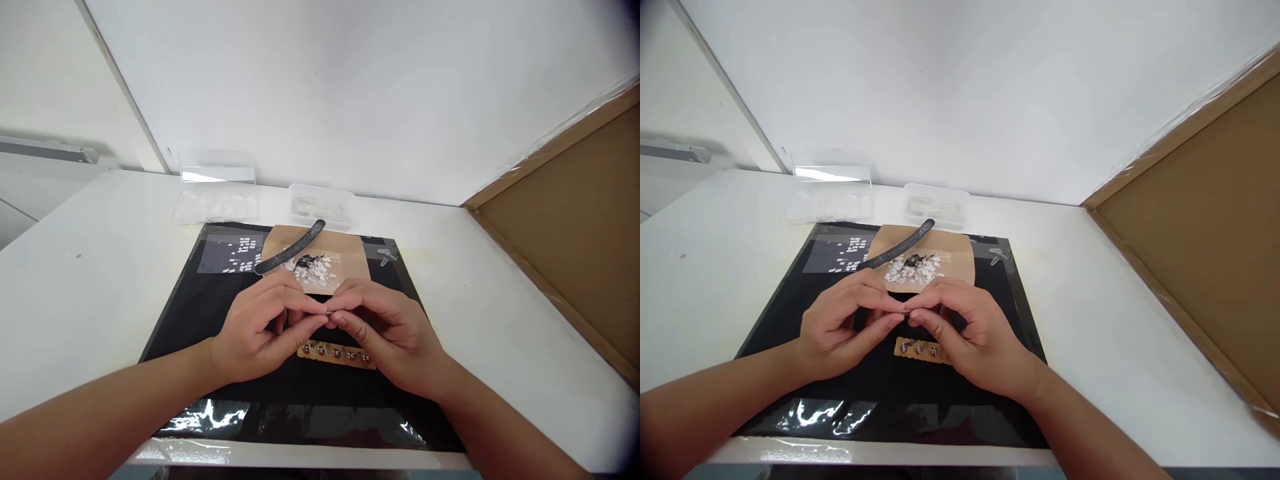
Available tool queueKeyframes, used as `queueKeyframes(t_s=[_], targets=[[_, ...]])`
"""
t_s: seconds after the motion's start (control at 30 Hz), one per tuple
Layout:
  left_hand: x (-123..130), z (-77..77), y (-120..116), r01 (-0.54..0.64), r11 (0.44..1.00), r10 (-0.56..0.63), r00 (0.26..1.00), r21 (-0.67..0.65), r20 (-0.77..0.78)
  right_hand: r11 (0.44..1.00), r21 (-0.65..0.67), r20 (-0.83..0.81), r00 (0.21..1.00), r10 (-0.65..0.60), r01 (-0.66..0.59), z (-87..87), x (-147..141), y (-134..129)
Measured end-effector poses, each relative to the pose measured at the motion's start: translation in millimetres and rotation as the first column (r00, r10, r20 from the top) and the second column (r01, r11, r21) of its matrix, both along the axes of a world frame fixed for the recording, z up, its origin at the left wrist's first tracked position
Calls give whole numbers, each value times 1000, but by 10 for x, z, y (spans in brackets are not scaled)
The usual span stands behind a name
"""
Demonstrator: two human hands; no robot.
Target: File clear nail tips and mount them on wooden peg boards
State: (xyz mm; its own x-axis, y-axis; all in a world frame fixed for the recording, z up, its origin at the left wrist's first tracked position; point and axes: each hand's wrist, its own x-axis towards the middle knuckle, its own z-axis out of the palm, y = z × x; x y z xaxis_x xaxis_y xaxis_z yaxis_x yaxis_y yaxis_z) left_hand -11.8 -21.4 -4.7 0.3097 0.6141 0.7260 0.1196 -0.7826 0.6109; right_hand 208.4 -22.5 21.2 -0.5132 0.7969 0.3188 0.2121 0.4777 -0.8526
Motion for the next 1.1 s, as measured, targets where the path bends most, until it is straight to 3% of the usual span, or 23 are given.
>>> queueKeyframes(t_s=[0.13, 0.3, 0.5, 0.63, 0.73, 0.8, 0.97, 1.1], targets=[[2, -11, -12, -17, 999, 18, 1000, -51, 19, 998, -66, -24, 999, -24, 23, -27, -3, -7], [11, 10, -27, -31, 1000, 31, 999, 2, -10, 997, -2, -32, 997, -74, 74, -46, -17, -8], [23, -16, -44, -89, 994, 89, 996, -63, 0, 987, -7, -64, 985, -158, 158, -98, -42, -8], [52, -25, -90, -75, 963, 92, 994, -257, 52, 985, -12, -79, 982, -173, 172, -115, -66, -21], [90, -31, -144, -28, 877, 100, 987, -480, 125, 976, -63, -107, 971, -213, 207, -104, -91, -34], [109, -34, -172, 1, 839, 99, 983, -544, 154, 967, -143, -132, 964, -229, 210, -89, -103, -33], [92, -25, -179, -28, 870, 99, 988, -492, 119, 925, -330, -200, 944, -262, 187, -61, -103, -5], [34, -2, -106, -114, 931, 134, 990, -346, 35, 902, -383, -224, 928, -298, 197, -71, -88, 7]])
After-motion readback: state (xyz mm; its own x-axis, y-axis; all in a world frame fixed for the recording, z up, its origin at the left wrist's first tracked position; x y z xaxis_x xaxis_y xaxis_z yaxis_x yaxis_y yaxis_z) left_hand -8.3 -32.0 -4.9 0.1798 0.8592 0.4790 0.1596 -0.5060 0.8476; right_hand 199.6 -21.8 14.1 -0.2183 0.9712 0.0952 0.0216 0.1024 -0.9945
